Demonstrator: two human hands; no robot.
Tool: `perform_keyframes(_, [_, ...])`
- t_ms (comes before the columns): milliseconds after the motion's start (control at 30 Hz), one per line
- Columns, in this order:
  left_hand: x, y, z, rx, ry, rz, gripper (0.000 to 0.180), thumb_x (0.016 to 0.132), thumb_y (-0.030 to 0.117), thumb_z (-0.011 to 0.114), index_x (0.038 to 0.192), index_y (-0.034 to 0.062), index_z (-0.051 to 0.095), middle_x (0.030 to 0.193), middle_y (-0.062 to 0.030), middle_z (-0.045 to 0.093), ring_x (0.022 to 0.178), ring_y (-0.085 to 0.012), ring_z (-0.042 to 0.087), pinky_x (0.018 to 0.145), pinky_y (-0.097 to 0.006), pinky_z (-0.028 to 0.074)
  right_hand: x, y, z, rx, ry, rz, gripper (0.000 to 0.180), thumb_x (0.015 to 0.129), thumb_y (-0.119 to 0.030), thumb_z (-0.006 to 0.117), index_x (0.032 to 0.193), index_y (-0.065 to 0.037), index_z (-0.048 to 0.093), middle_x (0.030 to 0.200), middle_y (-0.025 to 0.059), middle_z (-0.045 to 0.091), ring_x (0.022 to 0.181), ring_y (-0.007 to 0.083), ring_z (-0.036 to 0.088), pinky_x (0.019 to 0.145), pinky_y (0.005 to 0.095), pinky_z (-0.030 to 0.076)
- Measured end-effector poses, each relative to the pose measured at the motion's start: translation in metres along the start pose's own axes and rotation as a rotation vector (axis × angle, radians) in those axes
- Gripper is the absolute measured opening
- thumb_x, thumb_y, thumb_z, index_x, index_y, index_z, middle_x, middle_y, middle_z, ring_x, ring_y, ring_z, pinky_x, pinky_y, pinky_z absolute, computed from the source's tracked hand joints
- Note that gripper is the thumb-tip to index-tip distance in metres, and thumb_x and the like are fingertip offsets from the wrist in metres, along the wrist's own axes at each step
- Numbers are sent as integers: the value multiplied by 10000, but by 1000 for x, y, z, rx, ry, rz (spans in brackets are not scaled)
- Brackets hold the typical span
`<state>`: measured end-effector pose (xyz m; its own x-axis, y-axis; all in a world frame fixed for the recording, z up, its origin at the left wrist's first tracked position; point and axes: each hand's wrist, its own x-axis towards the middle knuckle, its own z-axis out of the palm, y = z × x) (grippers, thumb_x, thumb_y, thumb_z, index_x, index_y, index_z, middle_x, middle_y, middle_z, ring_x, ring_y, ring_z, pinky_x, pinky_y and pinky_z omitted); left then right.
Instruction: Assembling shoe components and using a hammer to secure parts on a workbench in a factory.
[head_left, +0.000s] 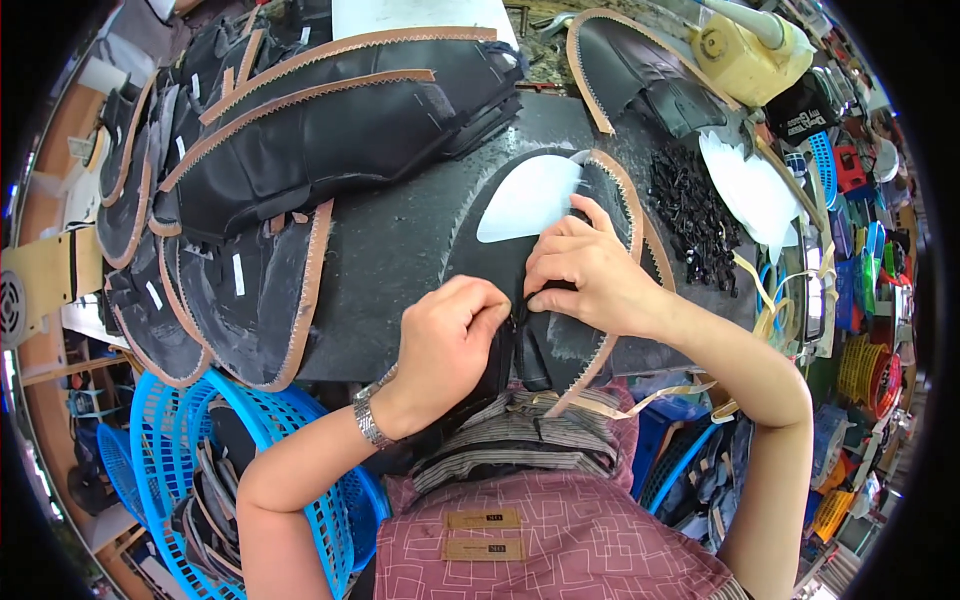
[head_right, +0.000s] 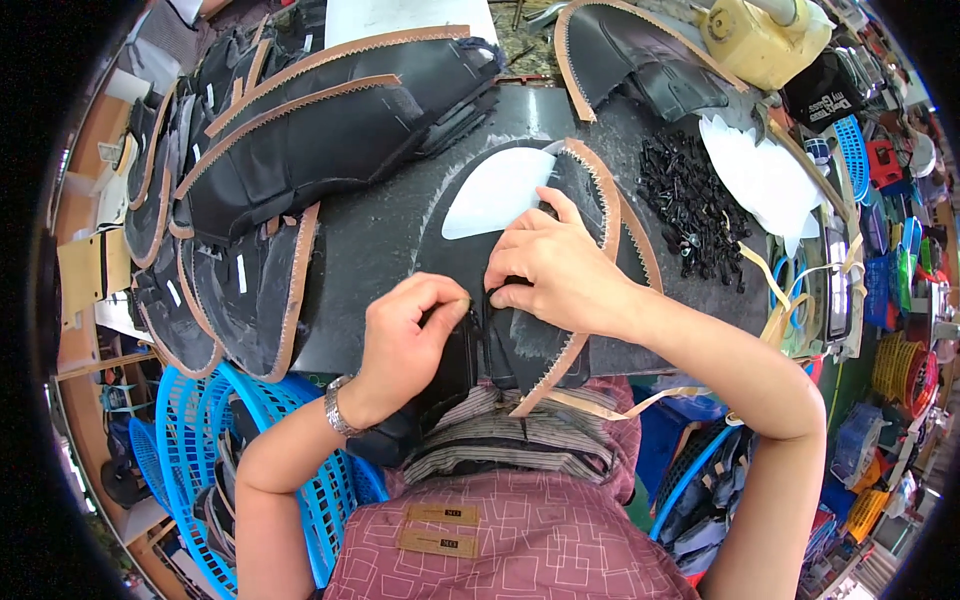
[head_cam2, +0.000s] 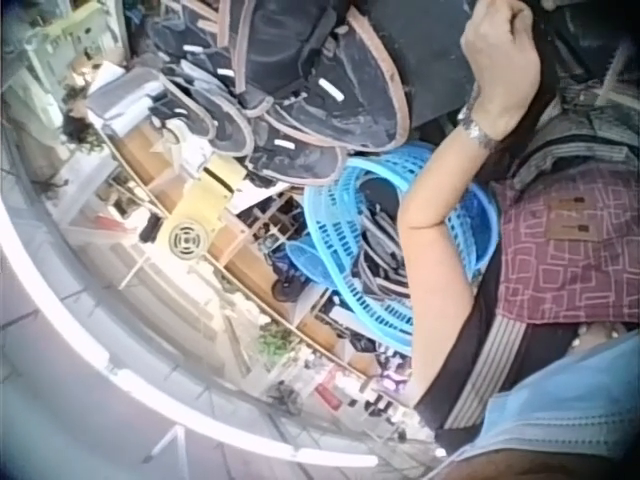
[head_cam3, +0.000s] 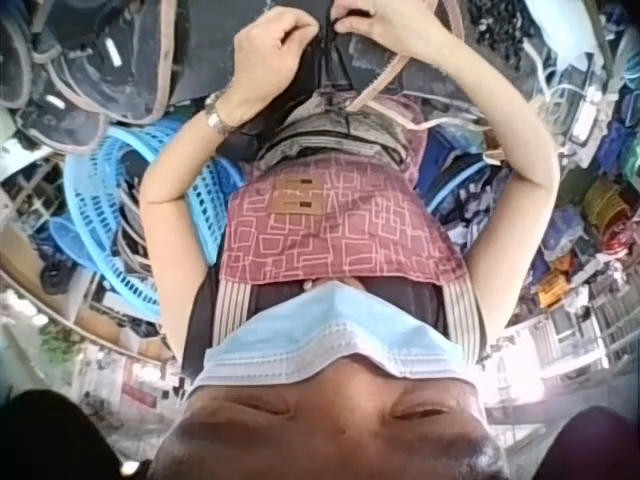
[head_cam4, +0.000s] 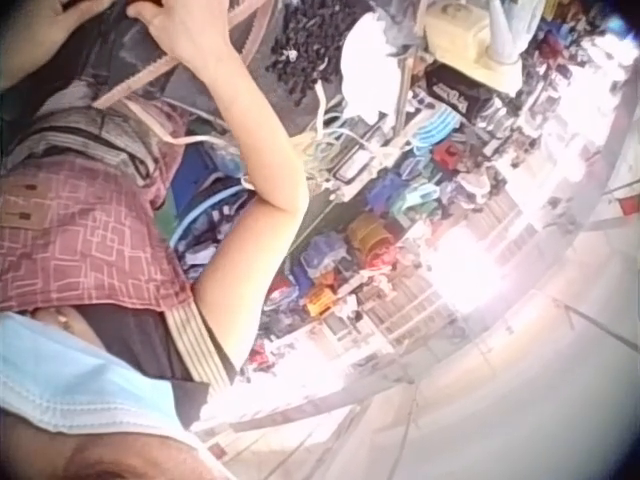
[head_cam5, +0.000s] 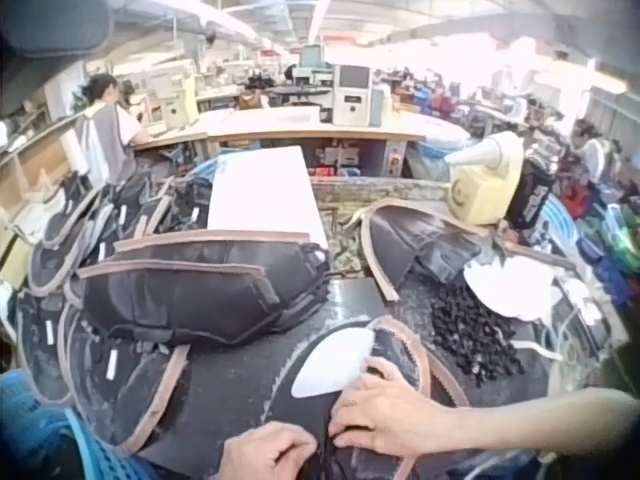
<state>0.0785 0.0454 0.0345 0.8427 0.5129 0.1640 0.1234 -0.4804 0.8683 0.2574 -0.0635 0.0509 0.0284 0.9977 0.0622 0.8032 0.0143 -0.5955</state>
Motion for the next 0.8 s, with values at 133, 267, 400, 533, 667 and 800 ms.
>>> perform_keyframes(133, [10, 6, -9, 232, 69, 126, 50, 763, 11, 648, 790, 35, 614, 801, -99, 625, 680, -277, 613, 586, -345, 473, -7, 5, 0, 66, 65, -84, 130, 709, -160, 731, 812, -114, 664, 796, -28, 644, 949, 168, 593, 1104, 480, 209])
perform_keyframes(267, [23, 5, -12, 136, -50, 101, 57, 771, 25, 656, 814, 25, 619, 763, -109, 619, 685, -275, 610, 585, -322, 471, -9, 3, 0, 144, 69, -121, 145, 740, -86, 705, 863, -111, 632, 766, -21, 634, 835, 150, 625, 1100, 491, 211])
perform_keyframes(400, [30, -6, -12, -258, -236, -217, 70, 853, 50, 623, 880, -13, 633, 739, -59, 640, 669, -107, 567, 617, -270, 453, -6, 3, 1, 319, 14, 1, 430, 765, -39, 649, 1163, -95, 496, 756, 4, 632, 810, 161, 635, 1101, 487, 205])
perform_keyframes(533, [34, -3, -15, -232, -292, -379, 81, 874, 58, 615, 887, -20, 633, 737, -9, 609, 692, -52, 510, 633, -224, 430, 0, 4, -1, 382, -65, 55, 620, 784, -41, 613, 1344, -76, 350, 740, 30, 625, 802, 202, 638, 1102, 496, 195])
perform_keyframes(667, [31, -6, -15, -301, -250, -386, 95, 887, 75, 624, 891, -20, 629, 748, 18, 600, 704, -45, 500, 638, -215, 424, 5, 2, -3, 394, -106, 68, 658, 781, -29, 600, 1378, -32, 322, 744, 53, 625, 785, 214, 635, 1109, 491, 193])
perform_keyframes(800, [31, -4, -12, -250, -232, -347, 107, 894, 82, 623, 900, -24, 627, 780, 7, 620, 730, -51, 510, 673, -219, 440, 7, 5, -1, 384, -108, 56, 665, 773, -27, 599, 1380, -24, 329, 727, 52, 619, 776, 226, 636, 1109, 484, 214])
